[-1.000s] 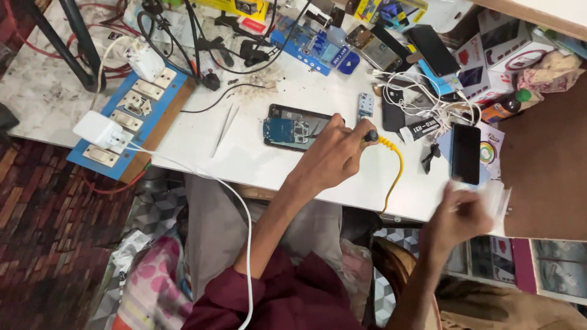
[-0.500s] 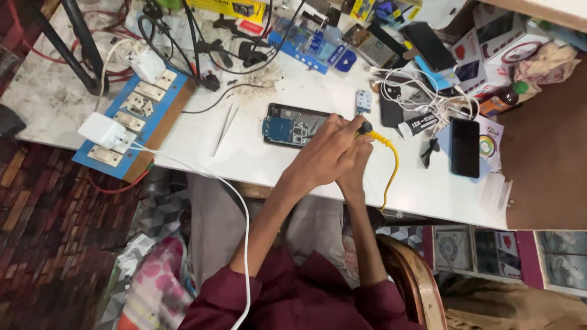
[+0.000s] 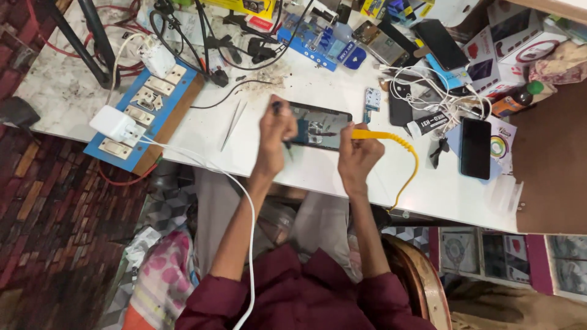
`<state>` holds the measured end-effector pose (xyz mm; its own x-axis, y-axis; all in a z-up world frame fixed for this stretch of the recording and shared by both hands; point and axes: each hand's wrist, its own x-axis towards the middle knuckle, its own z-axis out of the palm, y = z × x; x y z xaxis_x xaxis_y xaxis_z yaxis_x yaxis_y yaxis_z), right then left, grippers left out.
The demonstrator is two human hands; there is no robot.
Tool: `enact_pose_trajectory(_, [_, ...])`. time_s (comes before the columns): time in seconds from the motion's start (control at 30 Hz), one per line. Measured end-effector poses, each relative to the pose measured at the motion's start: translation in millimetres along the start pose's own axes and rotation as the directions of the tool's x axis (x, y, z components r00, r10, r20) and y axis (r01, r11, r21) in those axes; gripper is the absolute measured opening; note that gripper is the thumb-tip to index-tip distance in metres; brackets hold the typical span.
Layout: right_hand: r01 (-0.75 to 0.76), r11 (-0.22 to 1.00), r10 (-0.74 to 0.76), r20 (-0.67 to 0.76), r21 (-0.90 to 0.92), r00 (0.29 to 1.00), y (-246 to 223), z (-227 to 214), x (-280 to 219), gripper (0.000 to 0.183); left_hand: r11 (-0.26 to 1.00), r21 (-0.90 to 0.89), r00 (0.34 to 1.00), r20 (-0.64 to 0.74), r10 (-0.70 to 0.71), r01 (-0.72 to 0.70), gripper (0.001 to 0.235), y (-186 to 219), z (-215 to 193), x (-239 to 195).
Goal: The person uses a soldering iron and a small tool to work on a tablet's internal circuit board. They repeatedly apply the soldering iron to specific points on the board while holding the device steady with the other hand.
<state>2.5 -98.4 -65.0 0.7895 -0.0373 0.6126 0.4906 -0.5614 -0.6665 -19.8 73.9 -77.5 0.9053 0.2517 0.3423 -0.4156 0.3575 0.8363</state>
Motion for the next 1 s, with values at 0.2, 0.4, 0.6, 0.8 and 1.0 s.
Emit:
enact_pose_trajectory(0.2, [-0.134, 0.973, 0.133, 0.021, 0.19, 0.991, 21.6, -6.3, 3.6, 0.031, 0.989, 0.067, 0.987, -0.087, 0.137, -0.131, 0.029, -20.8, -15.9, 19.8])
enact_pose_trajectory(0.4, [-0.218, 0.946, 0.249, -0.107, 0.241, 0.963, 50.7, -0.5, -10.0, 0.024, 0.993, 0.017, 0.992, -0.025, 0.12, -0.119, 0.033, -54.1, 1.3, 32.0])
enact_pose_trajectory(0.6, [-0.247, 0.733, 0.391, -0.096, 0.634, 0.915, 75.3, 3.5, -18.1, 0.02, 0.986, 0.119, 0.987, -0.092, 0.13, -0.118, 0.031, -75.2, -6.0, 20.1])
enact_pose_trajectory(0.8, [-0.274, 0.7, 0.413, -0.062, 0.659, 0.908, 88.1, 13.5, -21.5, 0.028, 0.996, 0.053, 0.985, -0.151, 0.085, -0.078, 0.026, -85.2, -17.7, 24.2])
enact_pose_trajectory(1.0, [-0.332, 0.673, 0.477, -0.045, 0.661, 0.878, 91.7, 11.5, -18.8, 0.032, 0.995, 0.083, 0.995, -0.087, 0.055, -0.047, 0.027, -83.3, -20.3, 28.8])
